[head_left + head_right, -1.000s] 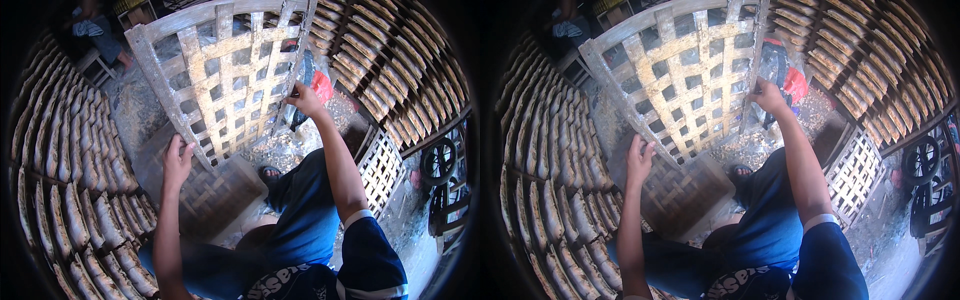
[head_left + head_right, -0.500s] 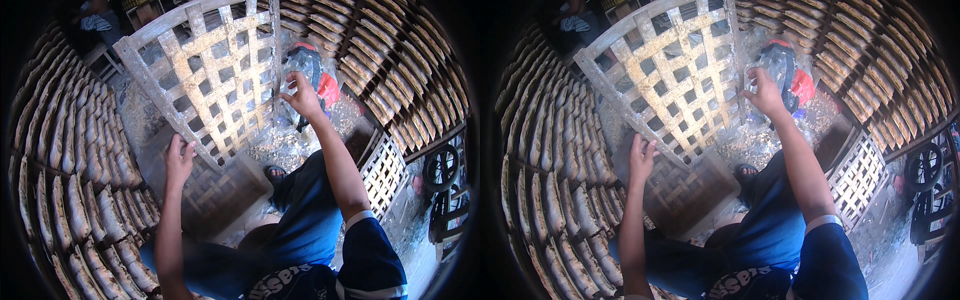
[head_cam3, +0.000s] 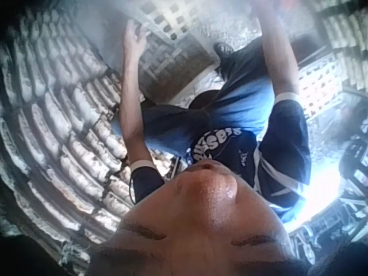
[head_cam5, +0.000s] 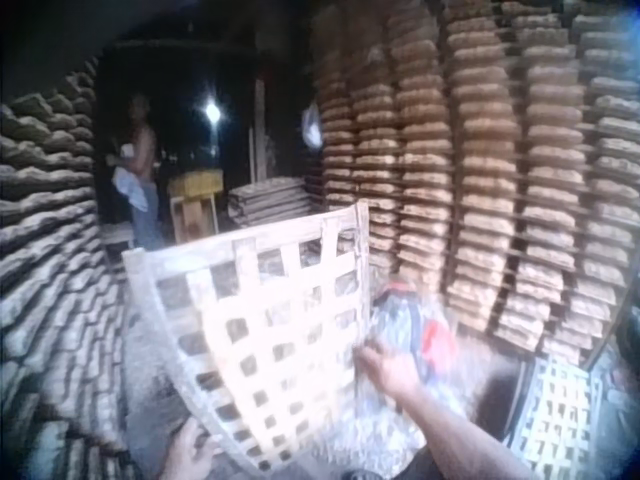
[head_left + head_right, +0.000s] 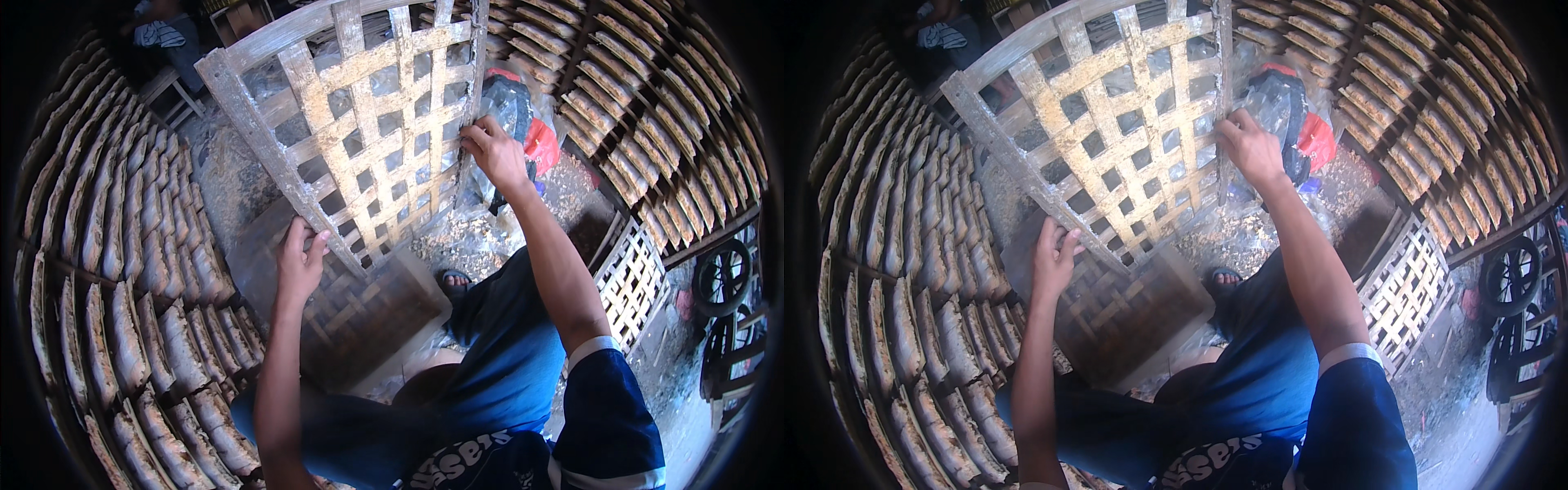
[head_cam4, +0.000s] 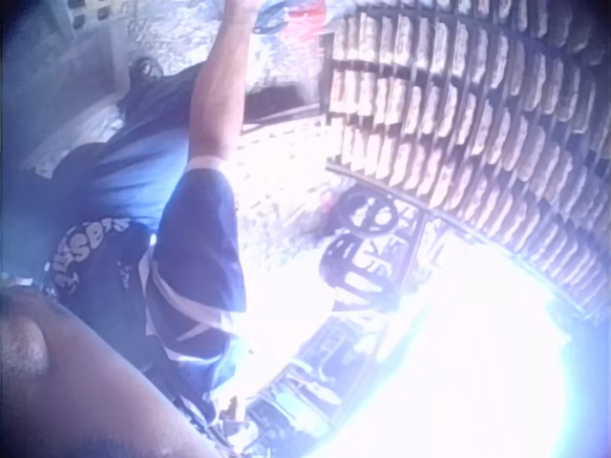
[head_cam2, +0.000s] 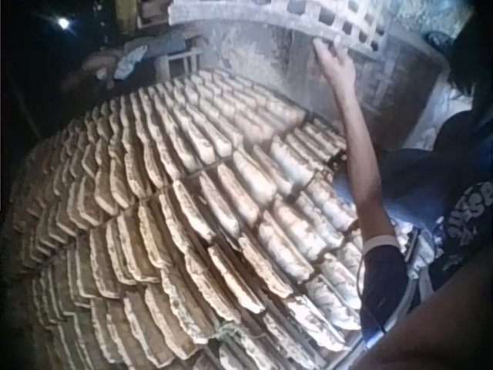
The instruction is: The person assembles wooden lattice trays by placing a plastic sheet inside, filling them with grain, and stacking them. The person repeats this process for multiple trays.
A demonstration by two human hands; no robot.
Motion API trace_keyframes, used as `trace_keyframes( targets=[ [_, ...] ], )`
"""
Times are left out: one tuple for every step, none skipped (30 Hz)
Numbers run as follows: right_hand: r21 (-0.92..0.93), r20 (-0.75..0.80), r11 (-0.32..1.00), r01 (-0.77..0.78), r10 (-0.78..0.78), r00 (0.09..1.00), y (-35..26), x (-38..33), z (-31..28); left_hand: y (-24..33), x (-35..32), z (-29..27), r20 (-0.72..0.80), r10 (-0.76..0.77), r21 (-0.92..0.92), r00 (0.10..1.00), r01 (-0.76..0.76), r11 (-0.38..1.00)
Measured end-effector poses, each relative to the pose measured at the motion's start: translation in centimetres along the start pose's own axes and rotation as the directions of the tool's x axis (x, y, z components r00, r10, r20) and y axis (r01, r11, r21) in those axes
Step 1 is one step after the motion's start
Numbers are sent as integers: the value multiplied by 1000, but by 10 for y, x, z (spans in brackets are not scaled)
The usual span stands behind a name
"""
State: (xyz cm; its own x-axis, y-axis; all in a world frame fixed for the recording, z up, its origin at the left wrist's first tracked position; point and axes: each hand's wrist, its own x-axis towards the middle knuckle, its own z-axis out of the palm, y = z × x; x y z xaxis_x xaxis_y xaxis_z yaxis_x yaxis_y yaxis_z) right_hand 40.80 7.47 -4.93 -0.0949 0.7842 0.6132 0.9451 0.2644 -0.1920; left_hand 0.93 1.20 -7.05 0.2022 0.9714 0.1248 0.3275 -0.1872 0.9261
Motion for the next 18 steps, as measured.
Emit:
trace_keyframes(
  targets=[
    [12,-26,1000,12,-12,1000,3,0,1,-1,0,0,-2,1,5,1000,-1,1000],
    [24,-52,999,25,-24,998,5,-1,3,-1,0,0,-5,2,9,1000,-2,1000],
    [12,-57,999,30,-29,998,6,-1,4,-1,0,1,-8,5,11,1000,-5,1000],
    [0,-61,999,35,-34,998,6,-1,5,0,1,1,4,14,16,1000,-14,1000],
    [-12,-65,999,39,-40,997,7,-1,6,0,1,2,16,23,21,1000,-23,1000],
    [-21,-53,999,27,-28,998,7,-1,6,2,2,2,29,31,29,999,-32,999],
    [-30,-40,999,15,-16,999,7,0,7,3,2,4,-6,63,30,998,-63,998],
    [-40,-28,999,3,-4,1000,7,1,7,4,2,8,-40,96,32,995,-94,995],
    [46,-64,999,-14,17,998,10,1,7,6,2,9,-76,128,40,989,-125,991],
    [132,-99,991,-28,42,994,13,1,7,6,2,8,-56,89,48,994,-86,995],
    [218,-130,975,-39,69,989,17,1,6,5,2,5,-36,49,56,998,-47,997],
    [371,-182,912,-177,258,949,25,1,8,4,2,4,-16,9,64,1000,-8,998],
    [607,-129,739,-290,452,883,34,1,7,3,1,2,-22,19,57,1000,-18,998],
    [791,-22,495,-361,612,790,45,0,4,2,1,-1,-28,29,50,999,-28,998],
    [767,-4,474,-433,677,736,57,-4,0,1,0,-2,-33,40,45,999,-38,998],
    [740,5,451,-499,738,675,69,-7,-5,2,-1,-2,-70,50,23,996,-48,999],
    [650,57,468,-598,755,653,79,-15,-8,2,-3,-1,-107,59,1,992,-60,998],
    [430,-51,663,-613,696,717,99,-24,-8,3,-1,3,-127,77,-30,989,-81,996]
  ],
)
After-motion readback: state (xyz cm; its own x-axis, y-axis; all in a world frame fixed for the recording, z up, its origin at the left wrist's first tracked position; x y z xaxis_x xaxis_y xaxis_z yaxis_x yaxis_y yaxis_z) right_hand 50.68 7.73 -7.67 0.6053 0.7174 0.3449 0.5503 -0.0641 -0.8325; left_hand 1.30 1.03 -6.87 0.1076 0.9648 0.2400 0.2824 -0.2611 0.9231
